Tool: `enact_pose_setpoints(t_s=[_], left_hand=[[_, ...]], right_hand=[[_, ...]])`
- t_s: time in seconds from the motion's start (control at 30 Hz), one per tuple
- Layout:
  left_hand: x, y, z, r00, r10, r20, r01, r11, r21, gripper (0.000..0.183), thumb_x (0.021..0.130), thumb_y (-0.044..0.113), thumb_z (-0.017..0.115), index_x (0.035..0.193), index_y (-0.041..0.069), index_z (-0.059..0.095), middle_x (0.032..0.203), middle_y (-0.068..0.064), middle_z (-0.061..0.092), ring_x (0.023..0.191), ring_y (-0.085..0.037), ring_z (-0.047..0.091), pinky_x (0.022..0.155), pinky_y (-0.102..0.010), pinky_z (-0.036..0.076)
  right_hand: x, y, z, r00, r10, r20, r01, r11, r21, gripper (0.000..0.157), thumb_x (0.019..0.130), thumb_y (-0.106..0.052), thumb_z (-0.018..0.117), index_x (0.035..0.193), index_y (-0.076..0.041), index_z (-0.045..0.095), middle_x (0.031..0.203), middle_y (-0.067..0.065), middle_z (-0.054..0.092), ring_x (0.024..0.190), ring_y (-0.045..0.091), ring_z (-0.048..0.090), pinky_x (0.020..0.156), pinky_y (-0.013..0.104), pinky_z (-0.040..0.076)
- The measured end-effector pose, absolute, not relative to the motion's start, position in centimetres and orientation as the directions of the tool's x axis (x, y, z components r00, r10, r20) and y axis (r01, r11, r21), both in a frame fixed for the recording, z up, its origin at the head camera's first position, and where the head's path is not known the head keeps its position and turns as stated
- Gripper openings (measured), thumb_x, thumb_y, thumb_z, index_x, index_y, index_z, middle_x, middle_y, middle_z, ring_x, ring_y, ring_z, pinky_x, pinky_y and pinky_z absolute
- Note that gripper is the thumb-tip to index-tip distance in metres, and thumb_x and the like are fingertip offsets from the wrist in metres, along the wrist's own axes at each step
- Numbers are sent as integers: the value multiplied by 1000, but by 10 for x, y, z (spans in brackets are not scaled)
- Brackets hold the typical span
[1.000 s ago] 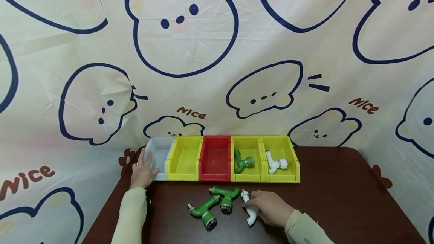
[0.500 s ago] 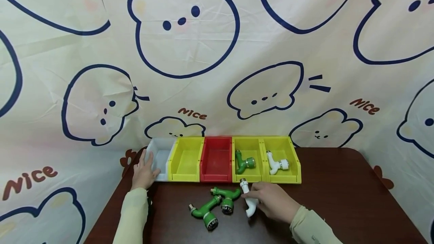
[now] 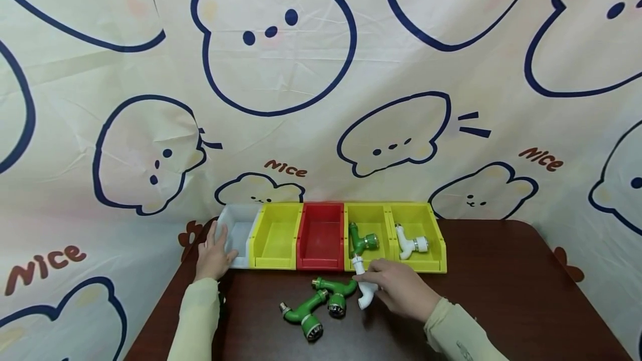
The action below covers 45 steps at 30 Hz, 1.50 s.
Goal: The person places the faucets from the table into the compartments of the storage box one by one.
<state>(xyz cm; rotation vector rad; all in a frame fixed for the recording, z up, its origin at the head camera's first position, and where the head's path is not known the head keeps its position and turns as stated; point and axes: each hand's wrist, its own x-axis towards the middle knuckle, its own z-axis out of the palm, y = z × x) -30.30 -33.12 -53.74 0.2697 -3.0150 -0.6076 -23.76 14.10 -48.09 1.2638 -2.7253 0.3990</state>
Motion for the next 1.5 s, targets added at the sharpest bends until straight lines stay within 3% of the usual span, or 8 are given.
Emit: enact_pose_setpoints(t_s=[0.43,0.67,1.07,1.5], left_hand=[[-303,-331,-536,-982,-187,10,-168,902,397,82,101,20,62,165,3,13,173,-20,-8,124,-55,33,110,-68,39],[-302,-330,-536,-983,-181,12,-162,907,388,82,101,21,62,164,2,14,173,-21,-8,124,-56,34,109,-68,39],[-303,-333,-537,-984,-177,38,-150,914,378,81,101,21,62,164,1,15,172,-22,-6,124,-57,35,109,-68,38],[-302,-333,-539,-985,-169,25,-143,898,417,81,102,21,62,164,1,14,174,-18,-8,127,-57,32,109,-67,37]], right_hand=[[-258,115,-468,-683,-706,188,-730,651,-210,49,85,-8,82,129,-27,75,104,-6,69,86,5,56,76,25,55],[-269,96,-460,-683,-702,201,-730,656,-191,50,85,-12,85,130,-30,74,109,-3,71,92,10,60,86,31,58],[-292,67,-447,-696,-692,192,-718,673,-178,50,84,-14,86,130,-29,74,107,-2,71,90,11,60,85,27,57],[-316,35,-439,-737,-660,148,-676,709,-201,47,87,-13,84,131,-27,74,110,-1,71,93,14,60,88,32,58]])
